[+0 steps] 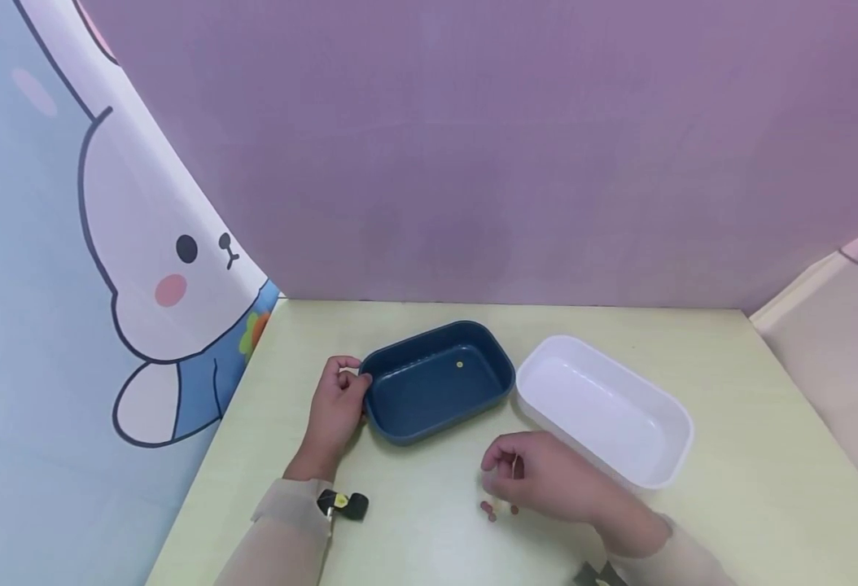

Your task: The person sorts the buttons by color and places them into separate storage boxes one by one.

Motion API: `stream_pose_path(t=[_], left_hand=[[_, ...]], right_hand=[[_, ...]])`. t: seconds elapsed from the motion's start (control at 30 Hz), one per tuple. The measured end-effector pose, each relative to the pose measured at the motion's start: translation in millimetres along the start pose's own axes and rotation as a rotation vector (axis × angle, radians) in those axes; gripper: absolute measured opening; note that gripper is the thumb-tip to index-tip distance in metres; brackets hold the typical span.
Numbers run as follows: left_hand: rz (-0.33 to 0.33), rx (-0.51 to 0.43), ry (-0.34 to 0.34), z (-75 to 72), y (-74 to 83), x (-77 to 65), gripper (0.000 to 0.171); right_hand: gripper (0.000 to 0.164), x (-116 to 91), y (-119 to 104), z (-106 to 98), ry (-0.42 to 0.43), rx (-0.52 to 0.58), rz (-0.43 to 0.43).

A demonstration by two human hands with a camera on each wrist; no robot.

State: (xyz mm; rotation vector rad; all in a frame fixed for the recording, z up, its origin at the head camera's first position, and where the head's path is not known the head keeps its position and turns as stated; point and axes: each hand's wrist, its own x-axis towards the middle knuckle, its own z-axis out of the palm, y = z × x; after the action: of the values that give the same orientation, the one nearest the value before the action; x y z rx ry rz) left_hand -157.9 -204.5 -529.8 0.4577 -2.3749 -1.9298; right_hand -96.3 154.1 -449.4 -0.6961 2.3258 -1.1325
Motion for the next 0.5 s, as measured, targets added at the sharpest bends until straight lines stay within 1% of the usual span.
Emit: stream_pose_path(t=[0.23,0.37,0.5], left_hand=[[0.002,0.002,-0.002,0.4,0.2,0.5,0.028],[-0.006,0.007,0.003,0.0,1.4,0.3,0.028],[-0.004,0.01,-0.003,0.7,2.1,-0.5,0.029]], right_hand=[[0.021,-1,29,12,0.07,-0.052,0.024],[0.025,0,41,17,0.122,-0.043,0.002],[0.029,0,51,20,0.14,-0.052,-0.02]])
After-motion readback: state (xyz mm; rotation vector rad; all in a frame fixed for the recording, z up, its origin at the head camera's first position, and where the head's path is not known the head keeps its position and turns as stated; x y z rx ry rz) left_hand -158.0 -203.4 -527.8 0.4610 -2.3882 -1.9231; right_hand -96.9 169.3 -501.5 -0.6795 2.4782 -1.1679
